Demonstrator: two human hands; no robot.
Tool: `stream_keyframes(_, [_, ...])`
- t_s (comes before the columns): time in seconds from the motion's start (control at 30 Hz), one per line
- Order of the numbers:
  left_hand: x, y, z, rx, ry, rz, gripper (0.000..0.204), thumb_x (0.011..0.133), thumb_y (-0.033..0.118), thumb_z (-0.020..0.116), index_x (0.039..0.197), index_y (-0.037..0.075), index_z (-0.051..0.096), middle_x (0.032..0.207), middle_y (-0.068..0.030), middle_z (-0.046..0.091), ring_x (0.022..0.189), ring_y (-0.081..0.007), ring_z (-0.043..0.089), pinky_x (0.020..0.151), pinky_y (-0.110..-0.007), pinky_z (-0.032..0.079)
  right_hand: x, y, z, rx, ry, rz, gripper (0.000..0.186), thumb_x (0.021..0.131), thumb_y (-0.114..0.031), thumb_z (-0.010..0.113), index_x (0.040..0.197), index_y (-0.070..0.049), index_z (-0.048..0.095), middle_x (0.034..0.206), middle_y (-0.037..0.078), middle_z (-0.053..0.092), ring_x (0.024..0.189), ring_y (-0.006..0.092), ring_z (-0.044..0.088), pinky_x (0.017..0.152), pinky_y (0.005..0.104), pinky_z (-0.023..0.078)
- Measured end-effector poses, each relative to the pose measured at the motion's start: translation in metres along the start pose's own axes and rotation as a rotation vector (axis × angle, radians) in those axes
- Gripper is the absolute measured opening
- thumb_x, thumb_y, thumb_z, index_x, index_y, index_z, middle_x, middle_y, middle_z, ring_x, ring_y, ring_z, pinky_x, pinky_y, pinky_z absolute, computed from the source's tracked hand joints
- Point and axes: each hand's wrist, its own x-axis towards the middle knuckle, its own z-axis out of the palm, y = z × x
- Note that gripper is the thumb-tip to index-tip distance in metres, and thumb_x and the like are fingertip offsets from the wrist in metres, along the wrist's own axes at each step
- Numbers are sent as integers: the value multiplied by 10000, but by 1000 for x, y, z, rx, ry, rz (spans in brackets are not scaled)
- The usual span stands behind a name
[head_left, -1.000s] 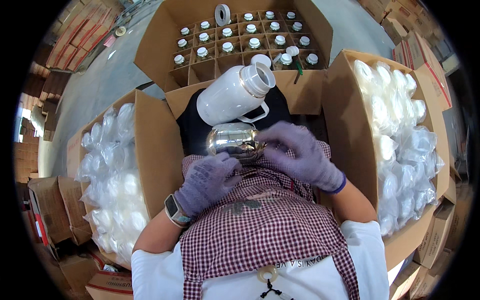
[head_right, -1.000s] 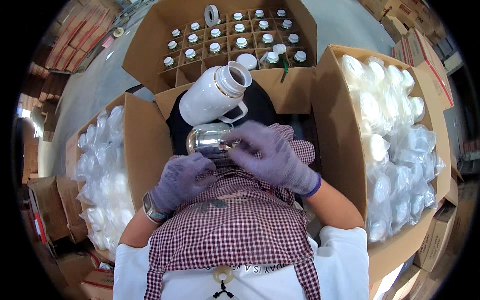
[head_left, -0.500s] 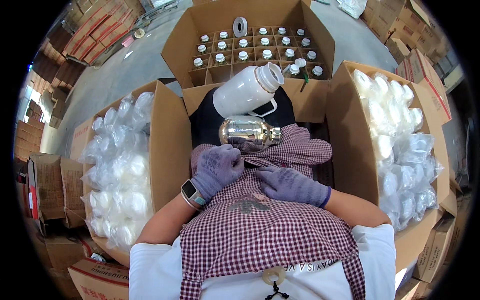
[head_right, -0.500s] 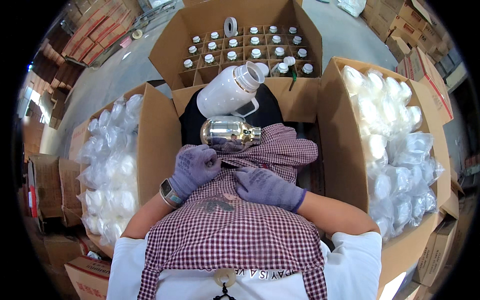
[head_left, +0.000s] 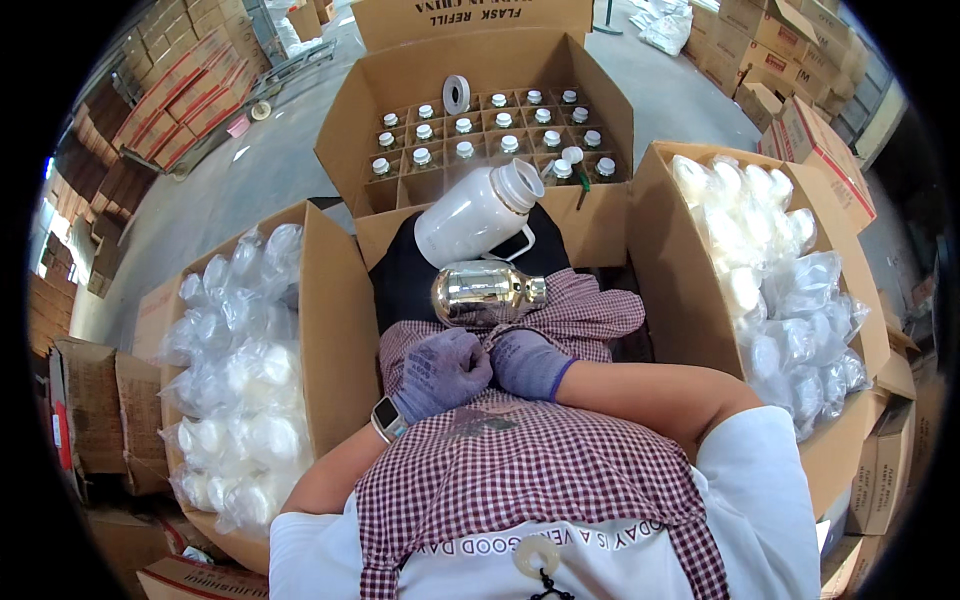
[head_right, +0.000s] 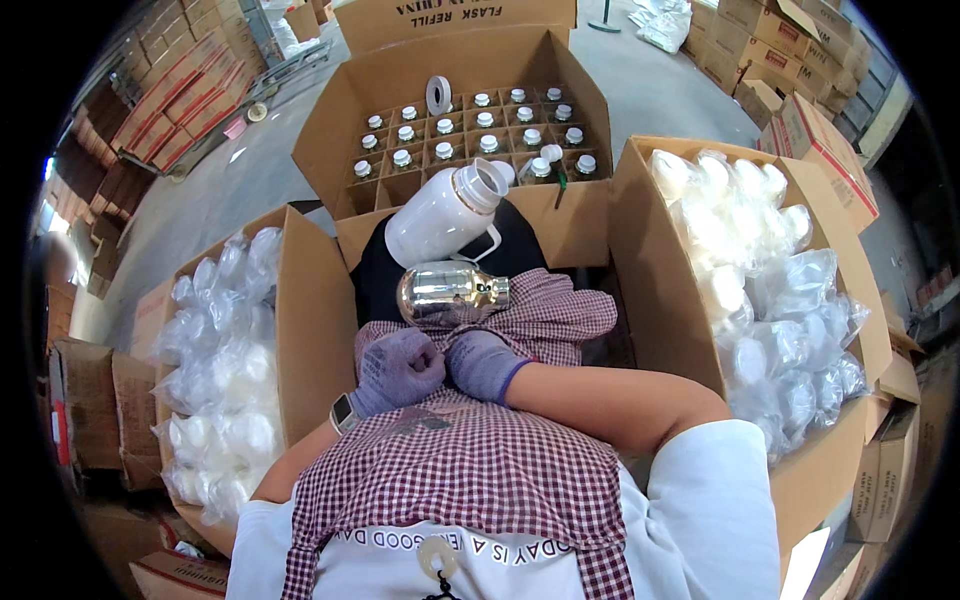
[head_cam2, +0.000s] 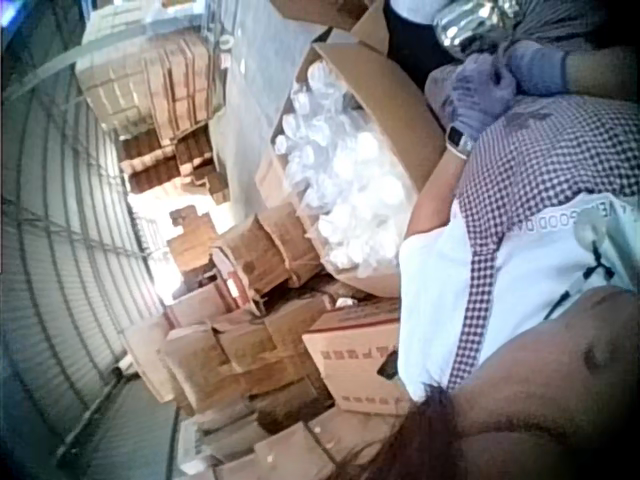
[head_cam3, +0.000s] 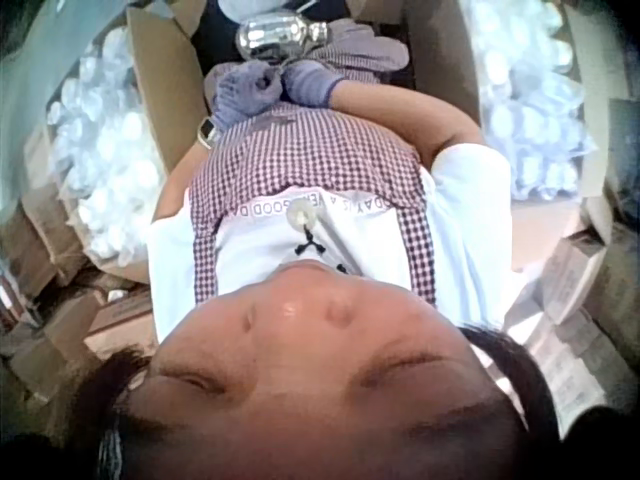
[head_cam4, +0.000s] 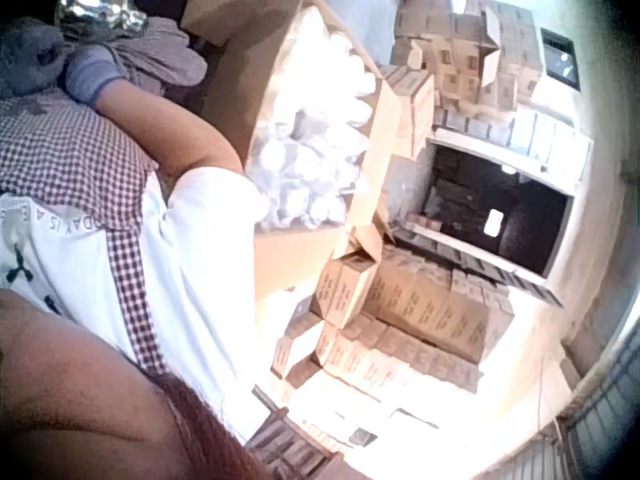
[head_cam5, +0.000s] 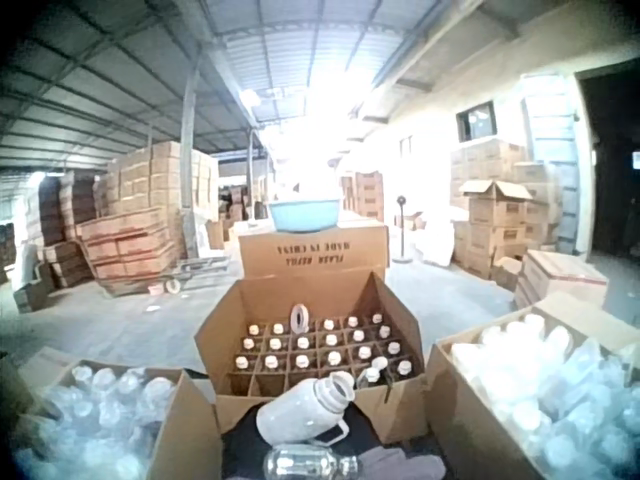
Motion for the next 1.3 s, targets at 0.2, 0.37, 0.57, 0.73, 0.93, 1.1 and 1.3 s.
stream_keyframes(0.2, [0,-15,-5,-260,-222,-306,175,865,214,681,878,45,726,815,-115,697,726,-242,674,673,-355,522,24,12,17,-154,-140,-50,347,939,-279,551,1181,-124,746,1268,142,697,1113,311,691,953,427,545])
stream_keyframes(0.37, [-6,-62,9,-111,-437,-291,238,913,182,586,1075,56,706,1021,-185,711,977,-346,688,868,-426,532,72,51,97,-171,-55,-110,365,940,-299,542,1185,-125,749,1274,154,691,1138,314,675,1011,429,509])
stream_keyframes(0.57, [-11,-60,10,-65,-492,-262,339,922,228,587,1219,72,640,1120,-206,705,1071,-371,669,942,-439,515,49,22,38,-28,49,-134,387,916,-291,573,1230,-126,727,1319,178,661,1154,344,666,1011,449,513])
stream_keyframes(0.73, [-2,-67,12,36,-794,-143,372,951,301,531,1225,82,655,1158,-212,698,1079,-381,661,956,-453,512,51,29,45,-163,-44,-132,341,930,-295,554,1140,-135,769,1233,158,709,1074,348,698,931,465,547])
stream_keyframes(0.93, [11,-67,28,241,-870,-202,401,955,372,510,1090,60,723,1118,-209,714,1035,-369,683,907,-464,527,18,29,39,-95,35,-171,309,908,-292,589,1078,-131,790,1149,165,736,1008,341,716,886,464,563])
stream_keyframes(1.1, [6,-85,42,277,-873,-177,367,929,342,533,1021,50,736,1053,-209,725,990,-372,695,862,-471,539,-64,-6,-52,81,175,-348,190,910,-203,637,1036,-109,744,999,108,731,920,288,706,858,368,559])
stream_keyframes(1.3, [13,-63,-5,219,-929,-94,367,924,323,573,1192,95,679,1151,-222,692,1030,-376,684,917,-456,537,-109,56,-116,953,624,-172,237,841,-138,756,1015,-18,648,979,90,672,855,172,690,807,313,586])
